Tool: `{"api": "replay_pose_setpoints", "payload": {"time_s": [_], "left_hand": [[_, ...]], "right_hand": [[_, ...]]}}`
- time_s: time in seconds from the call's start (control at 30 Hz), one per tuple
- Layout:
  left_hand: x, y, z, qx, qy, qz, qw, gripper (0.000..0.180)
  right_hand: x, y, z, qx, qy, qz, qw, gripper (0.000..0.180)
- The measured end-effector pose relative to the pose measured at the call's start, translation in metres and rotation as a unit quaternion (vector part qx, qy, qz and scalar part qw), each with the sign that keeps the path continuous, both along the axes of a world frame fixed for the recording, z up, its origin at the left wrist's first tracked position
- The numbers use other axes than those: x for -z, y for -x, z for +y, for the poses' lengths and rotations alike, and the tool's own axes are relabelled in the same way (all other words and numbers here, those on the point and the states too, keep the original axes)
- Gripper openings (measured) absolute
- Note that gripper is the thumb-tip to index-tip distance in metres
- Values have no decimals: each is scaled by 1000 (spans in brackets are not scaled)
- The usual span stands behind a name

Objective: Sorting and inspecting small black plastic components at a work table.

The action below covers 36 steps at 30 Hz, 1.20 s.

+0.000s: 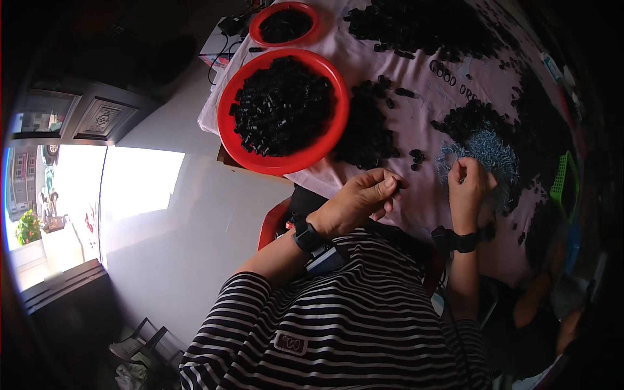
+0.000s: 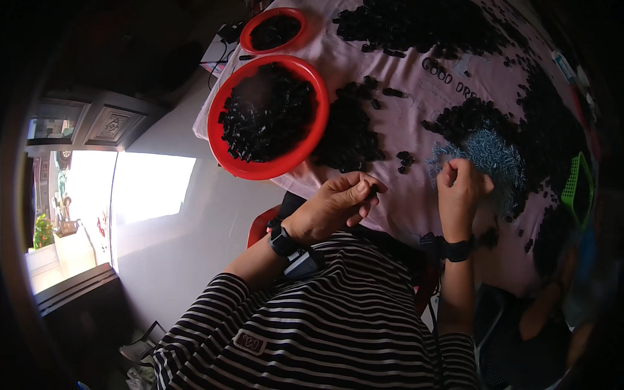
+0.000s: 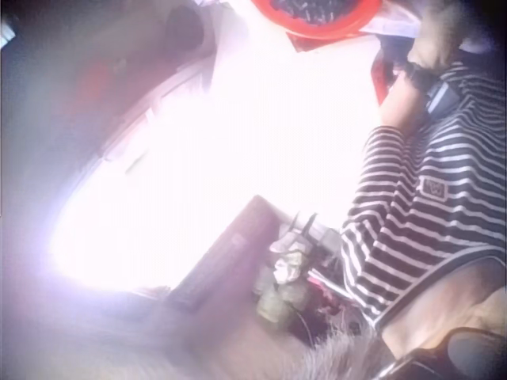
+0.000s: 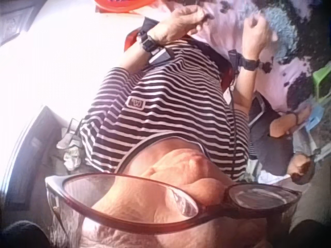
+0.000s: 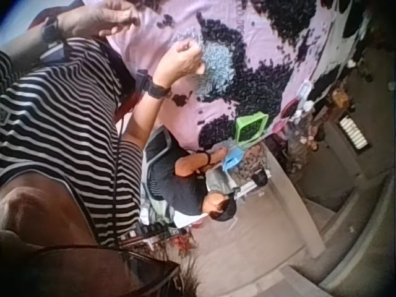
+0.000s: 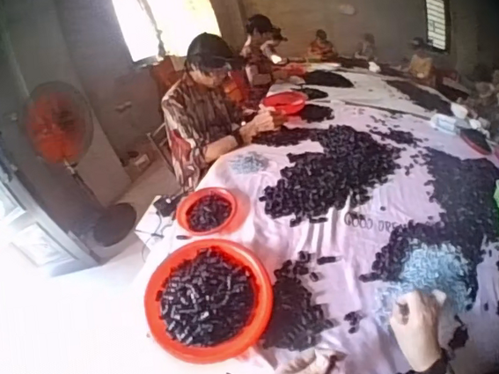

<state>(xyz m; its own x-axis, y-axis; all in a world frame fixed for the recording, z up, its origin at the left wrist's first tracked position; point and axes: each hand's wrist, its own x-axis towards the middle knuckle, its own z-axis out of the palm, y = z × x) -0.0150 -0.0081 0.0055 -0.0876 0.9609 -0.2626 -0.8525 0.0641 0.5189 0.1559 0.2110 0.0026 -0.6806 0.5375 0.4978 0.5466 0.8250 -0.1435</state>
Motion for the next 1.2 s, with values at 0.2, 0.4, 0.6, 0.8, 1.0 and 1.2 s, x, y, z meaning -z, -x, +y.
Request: {"api": "replay_pose_setpoints", "payload": {"time_s": [0.2, 0.4, 0.6, 0.8, 1.0, 1.2], "left_hand": [[-37, 51, -13, -235, 151, 452, 847, 23], [-38, 103, -20, -304, 241, 816, 427, 43], [-29, 57, 2, -218, 186, 834, 471, 35], [11, 11, 28, -152, 136, 863, 462, 16], [25, 7, 29, -131, 143, 889, 414, 15], [12, 0, 24, -155, 116, 853, 485, 24]], "right_hand": [[2, -10, -8, -9, 28, 35, 999, 20], [-3, -12, -15, -19, -24, -13, 999, 23], [3, -16, -19, -14, 21, 14, 1000, 21], [-2, -10, -25, -24, 37, 16, 999, 19], [3, -15, -26, -25, 48, 10, 998, 20], [2, -16, -31, -22, 53, 14, 998, 20]]}}
